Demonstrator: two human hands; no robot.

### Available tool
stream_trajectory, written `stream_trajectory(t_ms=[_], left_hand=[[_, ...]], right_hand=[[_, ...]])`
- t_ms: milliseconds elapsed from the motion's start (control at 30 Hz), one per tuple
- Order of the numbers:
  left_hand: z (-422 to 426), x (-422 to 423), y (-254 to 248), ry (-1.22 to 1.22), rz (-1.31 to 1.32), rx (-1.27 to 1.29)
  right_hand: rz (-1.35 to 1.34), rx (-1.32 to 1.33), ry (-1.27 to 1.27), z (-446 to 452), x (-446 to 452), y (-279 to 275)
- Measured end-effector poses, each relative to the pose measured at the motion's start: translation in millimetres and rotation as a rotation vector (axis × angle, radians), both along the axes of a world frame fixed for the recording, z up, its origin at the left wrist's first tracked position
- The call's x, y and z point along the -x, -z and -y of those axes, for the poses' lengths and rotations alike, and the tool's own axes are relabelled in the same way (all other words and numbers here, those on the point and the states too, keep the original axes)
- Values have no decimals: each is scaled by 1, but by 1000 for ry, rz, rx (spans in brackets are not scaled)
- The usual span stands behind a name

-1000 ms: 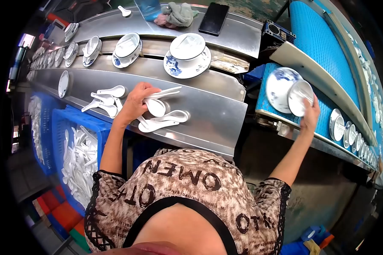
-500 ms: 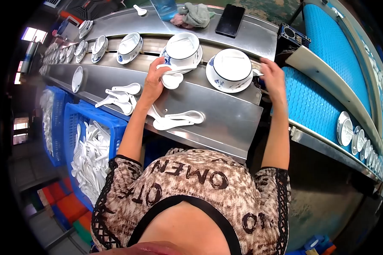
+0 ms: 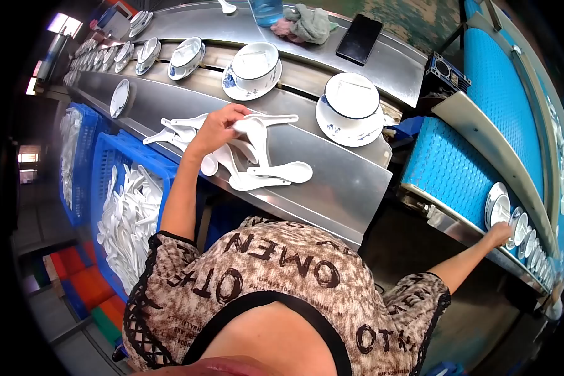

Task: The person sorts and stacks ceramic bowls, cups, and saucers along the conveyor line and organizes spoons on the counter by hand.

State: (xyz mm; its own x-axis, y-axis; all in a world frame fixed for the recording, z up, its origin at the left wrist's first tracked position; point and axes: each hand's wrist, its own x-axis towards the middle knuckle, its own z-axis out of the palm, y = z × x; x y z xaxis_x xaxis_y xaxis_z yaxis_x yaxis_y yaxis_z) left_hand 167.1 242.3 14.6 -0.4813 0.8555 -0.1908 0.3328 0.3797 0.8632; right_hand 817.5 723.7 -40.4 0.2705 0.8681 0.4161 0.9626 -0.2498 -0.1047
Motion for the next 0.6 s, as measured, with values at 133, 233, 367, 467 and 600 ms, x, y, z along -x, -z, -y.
stream_trajectory(t_ms=[133,233,367,467,600], left_hand=[[-3,5,-7,-181,-146,48],[0,35,-1,-398,-324,94],[4,103,10,-536,-231,187],[5,137,30,-557,-445,207],[-11,106,12,-548,-624,189]], right_hand=[[138,380,-154,-48,-60,24],[-607,401,-261,-59,-71,38],[-632,563,-136,-22,-1,-8],[-628,567,-297,-22,-10,5],[-817,583,-407,24,35,-15]])
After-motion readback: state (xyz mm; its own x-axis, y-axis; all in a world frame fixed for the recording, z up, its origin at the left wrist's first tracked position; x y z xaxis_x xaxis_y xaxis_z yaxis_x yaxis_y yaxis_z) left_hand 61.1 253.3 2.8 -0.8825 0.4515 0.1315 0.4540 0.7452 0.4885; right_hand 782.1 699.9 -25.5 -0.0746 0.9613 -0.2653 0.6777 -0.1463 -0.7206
